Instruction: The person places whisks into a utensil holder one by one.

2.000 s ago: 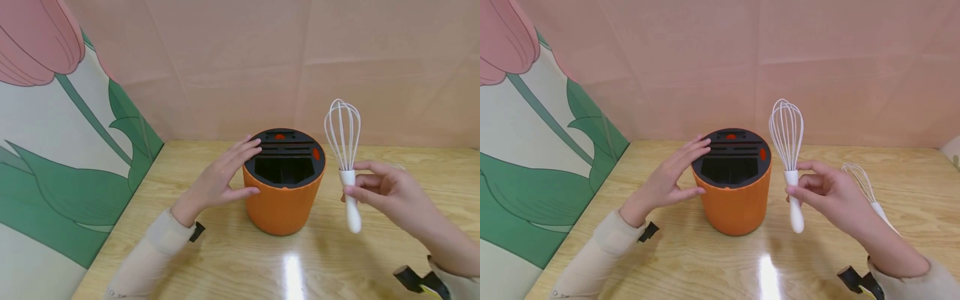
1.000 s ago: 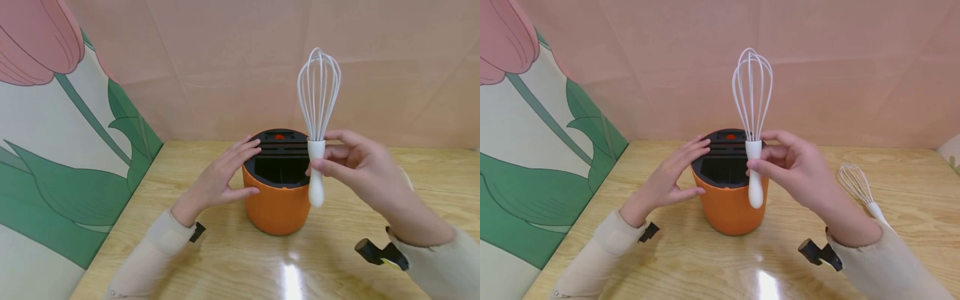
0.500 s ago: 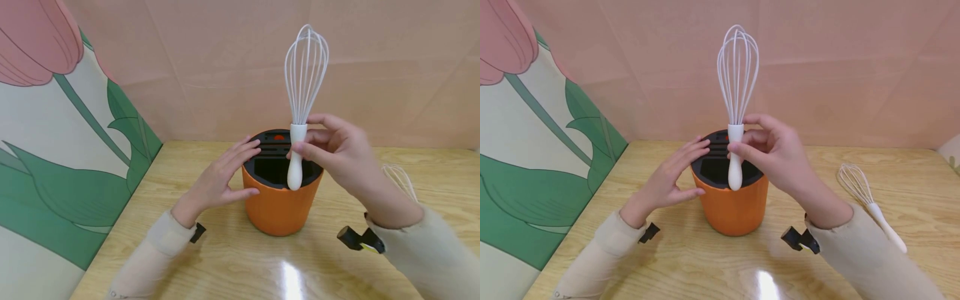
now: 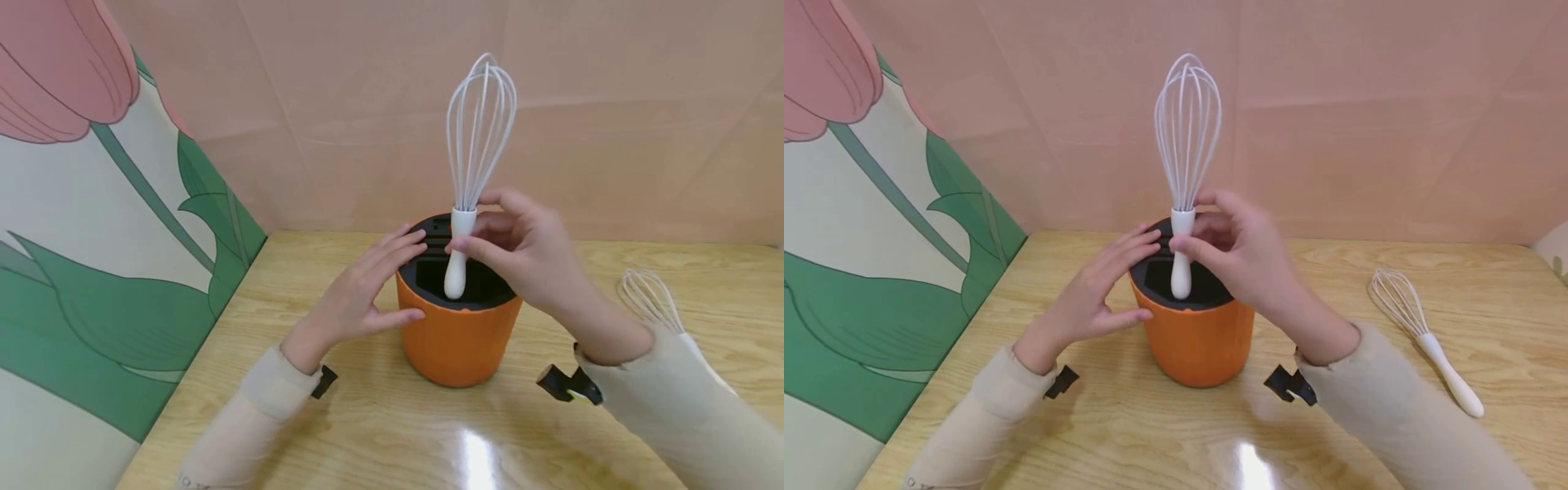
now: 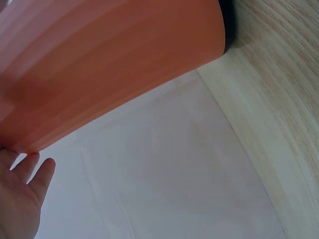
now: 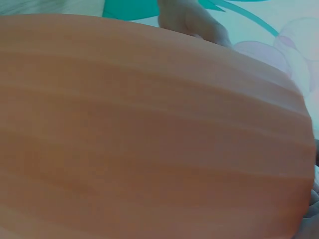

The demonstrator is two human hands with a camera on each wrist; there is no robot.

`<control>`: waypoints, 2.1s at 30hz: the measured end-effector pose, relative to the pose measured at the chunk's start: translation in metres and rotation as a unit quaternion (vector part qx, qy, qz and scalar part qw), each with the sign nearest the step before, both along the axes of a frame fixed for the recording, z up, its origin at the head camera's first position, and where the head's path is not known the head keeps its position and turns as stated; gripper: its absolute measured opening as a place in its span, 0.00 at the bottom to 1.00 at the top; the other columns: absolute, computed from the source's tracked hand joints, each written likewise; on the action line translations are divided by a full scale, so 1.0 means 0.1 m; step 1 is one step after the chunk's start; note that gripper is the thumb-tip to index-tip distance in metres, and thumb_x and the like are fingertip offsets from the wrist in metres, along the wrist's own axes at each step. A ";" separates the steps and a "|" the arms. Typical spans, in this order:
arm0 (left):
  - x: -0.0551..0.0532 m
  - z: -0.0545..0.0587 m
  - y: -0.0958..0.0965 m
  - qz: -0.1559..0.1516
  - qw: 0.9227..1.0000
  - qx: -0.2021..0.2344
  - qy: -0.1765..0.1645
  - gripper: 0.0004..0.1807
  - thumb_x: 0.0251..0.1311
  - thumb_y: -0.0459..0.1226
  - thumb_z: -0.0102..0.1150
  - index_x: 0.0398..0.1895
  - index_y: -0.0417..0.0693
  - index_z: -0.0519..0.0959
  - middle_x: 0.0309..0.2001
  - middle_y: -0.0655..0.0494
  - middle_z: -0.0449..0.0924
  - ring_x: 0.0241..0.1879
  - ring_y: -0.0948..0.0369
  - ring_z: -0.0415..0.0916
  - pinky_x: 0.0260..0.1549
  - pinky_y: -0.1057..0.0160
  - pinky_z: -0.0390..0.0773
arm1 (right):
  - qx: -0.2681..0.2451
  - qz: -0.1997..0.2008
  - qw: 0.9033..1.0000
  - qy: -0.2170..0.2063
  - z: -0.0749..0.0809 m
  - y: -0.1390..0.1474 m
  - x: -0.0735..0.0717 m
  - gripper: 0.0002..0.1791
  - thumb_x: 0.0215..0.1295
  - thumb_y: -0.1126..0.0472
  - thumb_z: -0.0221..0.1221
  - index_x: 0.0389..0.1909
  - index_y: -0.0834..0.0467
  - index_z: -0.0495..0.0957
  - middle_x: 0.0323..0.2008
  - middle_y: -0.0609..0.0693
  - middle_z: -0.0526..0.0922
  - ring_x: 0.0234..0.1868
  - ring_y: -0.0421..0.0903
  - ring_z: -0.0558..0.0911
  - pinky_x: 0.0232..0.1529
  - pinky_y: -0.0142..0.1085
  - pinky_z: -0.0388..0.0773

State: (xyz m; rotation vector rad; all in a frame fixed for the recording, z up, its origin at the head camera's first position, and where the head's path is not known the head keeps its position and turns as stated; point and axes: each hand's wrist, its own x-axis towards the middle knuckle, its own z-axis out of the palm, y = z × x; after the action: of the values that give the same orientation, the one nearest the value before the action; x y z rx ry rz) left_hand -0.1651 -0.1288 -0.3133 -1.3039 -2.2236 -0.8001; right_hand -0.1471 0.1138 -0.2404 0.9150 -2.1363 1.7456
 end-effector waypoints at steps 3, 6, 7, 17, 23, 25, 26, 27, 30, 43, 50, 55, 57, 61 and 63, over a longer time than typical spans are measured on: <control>0.00 0.00 0.00 0.001 1.000 -0.001 0.000 0.43 0.66 0.64 0.48 0.71 0.41 0.66 0.74 0.47 0.64 0.78 0.52 0.52 0.76 0.53 0.58 | 0.036 -0.008 0.999 0.007 -0.02 -0.02 0.00 0.19 0.58 0.65 0.69 0.47 0.68 0.76 0.30 0.46 0.89 0.34 0.35 0.87 0.40 0.25 0.84; 0.01 0.00 0.00 0.000 1.000 0.002 -0.002 0.43 0.65 0.64 0.48 0.71 0.41 0.66 0.74 0.47 0.64 0.78 0.52 0.52 0.76 0.54 0.58 | 0.061 -0.006 0.998 0.014 -0.03 -0.03 0.01 0.17 0.57 0.70 0.69 0.47 0.65 0.77 0.30 0.43 0.89 0.33 0.36 0.87 0.38 0.25 0.84; 0.01 0.00 0.00 0.000 1.000 0.003 -0.004 0.43 0.65 0.64 0.49 0.71 0.41 0.66 0.74 0.47 0.64 0.78 0.52 0.51 0.76 0.54 0.59 | 0.067 -0.003 0.998 0.014 -0.03 -0.04 0.01 0.17 0.57 0.70 0.69 0.47 0.64 0.78 0.30 0.42 0.88 0.33 0.36 0.87 0.38 0.25 0.83; 0.00 0.01 0.00 0.001 1.000 0.005 0.002 0.43 0.65 0.64 0.48 0.71 0.40 0.66 0.74 0.47 0.63 0.78 0.53 0.52 0.75 0.54 0.59 | 0.119 0.035 0.992 0.027 -0.03 -0.02 0.01 0.18 0.56 0.71 0.69 0.48 0.63 0.80 0.33 0.52 0.87 0.31 0.38 0.85 0.33 0.28 0.83; 0.01 0.02 0.01 0.004 1.000 0.004 0.010 0.43 0.65 0.65 0.48 0.70 0.41 0.66 0.73 0.47 0.65 0.78 0.52 0.53 0.76 0.53 0.58 | 0.153 0.040 0.987 0.015 -0.03 -0.01 0.03 0.20 0.56 0.69 0.70 0.50 0.61 0.78 0.32 0.50 0.87 0.32 0.37 0.85 0.34 0.30 0.84; 0.01 0.02 0.01 0.003 1.000 0.005 0.010 0.43 0.65 0.65 0.48 0.70 0.41 0.66 0.73 0.47 0.65 0.78 0.52 0.53 0.76 0.53 0.57 | 0.161 0.042 0.986 0.013 -0.03 -0.01 0.04 0.21 0.56 0.69 0.70 0.50 0.61 0.77 0.31 0.49 0.87 0.31 0.37 0.85 0.34 0.30 0.84; 0.01 0.01 0.01 0.003 1.000 0.005 0.011 0.43 0.65 0.65 0.48 0.70 0.41 0.66 0.73 0.47 0.65 0.78 0.53 0.53 0.76 0.53 0.57 | 0.166 0.042 0.985 0.012 -0.03 -0.01 0.04 0.21 0.56 0.69 0.70 0.50 0.62 0.76 0.31 0.48 0.87 0.31 0.37 0.85 0.34 0.30 0.84; 0.01 0.01 0.01 0.002 1.000 0.005 0.011 0.43 0.65 0.65 0.48 0.70 0.40 0.66 0.73 0.47 0.65 0.78 0.52 0.53 0.76 0.53 0.57 | 0.170 0.043 0.984 0.012 -0.02 -0.01 0.04 0.21 0.56 0.68 0.70 0.51 0.62 0.76 0.30 0.48 0.87 0.31 0.37 0.84 0.35 0.30 0.84; 0.00 0.01 0.01 -0.001 1.000 0.006 0.012 0.43 0.66 0.64 0.48 0.71 0.40 0.65 0.73 0.46 0.65 0.77 0.50 0.53 0.76 0.53 0.57 | 0.176 0.049 0.983 0.012 -0.02 -0.01 0.04 0.22 0.56 0.68 0.70 0.51 0.62 0.76 0.30 0.48 0.86 0.31 0.38 0.84 0.35 0.31 0.84; -0.03 0.01 -0.01 -0.007 1.000 0.006 0.009 0.41 0.63 0.57 0.61 0.71 0.41 0.65 0.73 0.47 0.65 0.78 0.50 0.53 0.76 0.52 0.56 | 0.175 0.069 0.981 0.043 -0.02 0.01 0.02 0.34 0.53 0.70 0.71 0.62 0.63 0.70 0.31 0.47 0.86 0.32 0.36 0.84 0.36 0.30 0.83; -0.03 0.00 -0.03 0.000 1.000 0.003 0.006 0.42 0.64 0.60 0.57 0.71 0.41 0.66 0.73 0.47 0.65 0.77 0.48 0.54 0.76 0.52 0.58 | 0.175 0.050 0.983 0.023 0.01 0.05 0.06 0.35 0.55 0.68 0.71 0.65 0.58 0.70 0.40 0.49 0.86 0.39 0.36 0.84 0.40 0.29 0.83; -0.04 -0.01 -0.03 0.006 1.000 -0.001 0.004 0.42 0.60 0.53 0.67 0.72 0.42 0.65 0.74 0.47 0.63 0.78 0.51 0.52 0.76 0.52 0.57 | 0.183 0.032 0.982 0.042 0.02 0.12 0.08 0.35 0.56 0.67 0.70 0.66 0.55 0.71 0.49 0.50 0.85 0.48 0.35 0.82 0.46 0.26 0.82; -0.04 0.00 -0.03 0.006 1.000 -0.001 0.004 0.42 0.60 0.53 0.66 0.72 0.42 0.65 0.75 0.47 0.62 0.78 0.52 0.52 0.76 0.52 0.56 | 0.189 0.029 0.980 0.057 0.02 0.15 0.09 0.36 0.56 0.66 0.71 0.66 0.55 0.71 0.52 0.50 0.85 0.52 0.38 0.82 0.50 0.24 0.79; -0.04 0.00 -0.02 0.003 1.000 0.001 0.005 0.42 0.64 0.60 0.56 0.72 0.42 0.64 0.75 0.47 0.61 0.78 0.53 0.51 0.77 0.53 0.55 | 0.221 0.012 0.970 0.096 0.03 0.21 0.10 0.38 0.54 0.62 0.73 0.67 0.50 0.71 0.59 0.49 0.82 0.58 0.46 0.80 0.56 0.26 0.75; -0.04 0.00 -0.02 0.003 1.000 0.002 0.006 0.42 0.65 0.62 0.52 0.72 0.42 0.64 0.75 0.47 0.61 0.78 0.53 0.51 0.77 0.53 0.55 | 0.243 -0.001 0.963 0.114 0.02 0.25 0.11 0.39 0.54 0.59 0.73 0.68 0.48 0.71 0.63 0.48 0.79 0.64 0.50 0.77 0.62 0.36 0.74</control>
State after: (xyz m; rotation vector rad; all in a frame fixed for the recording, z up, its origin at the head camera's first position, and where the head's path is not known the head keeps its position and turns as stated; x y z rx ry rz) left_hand -0.1691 -0.1307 -0.3130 -1.2964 -2.2153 -0.7911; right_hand -0.1361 0.1385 -0.2380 1.1593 -2.4382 1.0551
